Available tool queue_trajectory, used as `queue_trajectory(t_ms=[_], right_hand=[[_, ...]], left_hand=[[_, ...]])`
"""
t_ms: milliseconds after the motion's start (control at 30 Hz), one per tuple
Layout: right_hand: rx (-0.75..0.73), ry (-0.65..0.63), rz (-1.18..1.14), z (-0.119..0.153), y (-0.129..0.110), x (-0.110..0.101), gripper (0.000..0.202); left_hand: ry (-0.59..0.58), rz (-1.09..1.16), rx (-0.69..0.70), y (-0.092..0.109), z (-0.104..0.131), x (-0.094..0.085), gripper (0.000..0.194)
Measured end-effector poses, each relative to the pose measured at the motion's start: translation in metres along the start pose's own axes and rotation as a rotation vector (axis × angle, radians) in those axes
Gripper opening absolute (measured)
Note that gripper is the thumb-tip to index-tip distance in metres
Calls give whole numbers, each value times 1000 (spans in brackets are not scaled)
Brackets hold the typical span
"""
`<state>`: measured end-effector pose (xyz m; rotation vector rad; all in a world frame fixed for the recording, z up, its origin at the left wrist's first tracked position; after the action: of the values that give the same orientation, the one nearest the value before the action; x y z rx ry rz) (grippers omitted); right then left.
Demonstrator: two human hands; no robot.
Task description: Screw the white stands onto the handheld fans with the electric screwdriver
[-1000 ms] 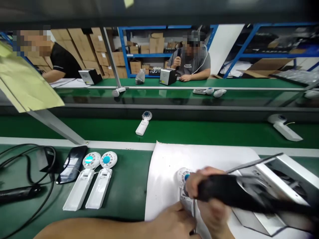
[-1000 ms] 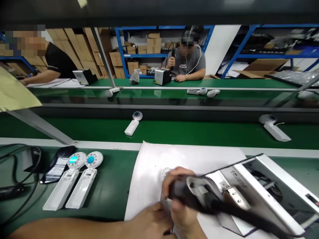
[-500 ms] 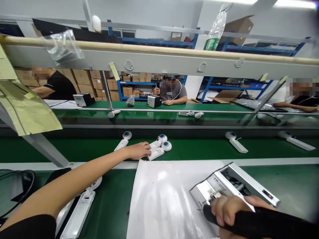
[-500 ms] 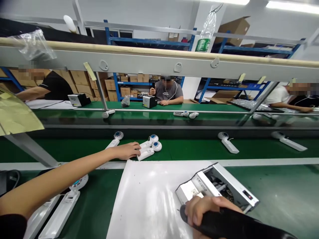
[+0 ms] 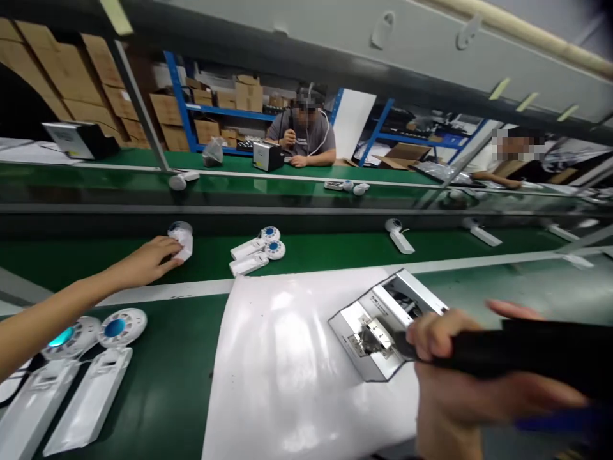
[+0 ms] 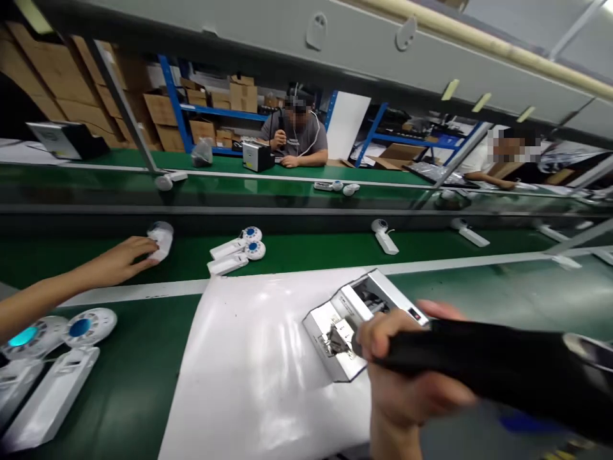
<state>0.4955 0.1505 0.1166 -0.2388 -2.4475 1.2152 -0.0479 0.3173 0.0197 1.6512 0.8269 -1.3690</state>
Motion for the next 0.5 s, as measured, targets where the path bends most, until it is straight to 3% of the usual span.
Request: queue_trajectory(t_ms=[100,167,233,300,367,433,500], right_hand=[[-131,-10,99,-2,-3,23,68],[-175,-38,128,0,-5,31,64],[-198,-34,133,4,-10,32,62],[-176,7,137,7,-11,30,62],[-142,22,141,9,-8,31,62],[-115,-13,144,10,1,34,62],[-86,-56,148,10,12,35,62]], left_hand=[[142,122,-26,58,11,-2,44],[217,202,55,124,24,0,33],[245,262,223,203,39,9,17],[229,342,420,277,53,26,15],[150,375,578,332,64,52,6],[93,349,693,366,71,79,8],[88,317,759,381,73,98,13]])
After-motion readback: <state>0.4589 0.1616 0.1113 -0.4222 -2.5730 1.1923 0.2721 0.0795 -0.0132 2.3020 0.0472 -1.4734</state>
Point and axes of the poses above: each hand's wrist, its own z-axis away from the middle knuckle, its own x-axis out of the palm, y = z × x, the point moved 8 cm from there along -z, towards the middle knuckle, and after that the axes turned 4 degrees about x, right-handed, at the moved point
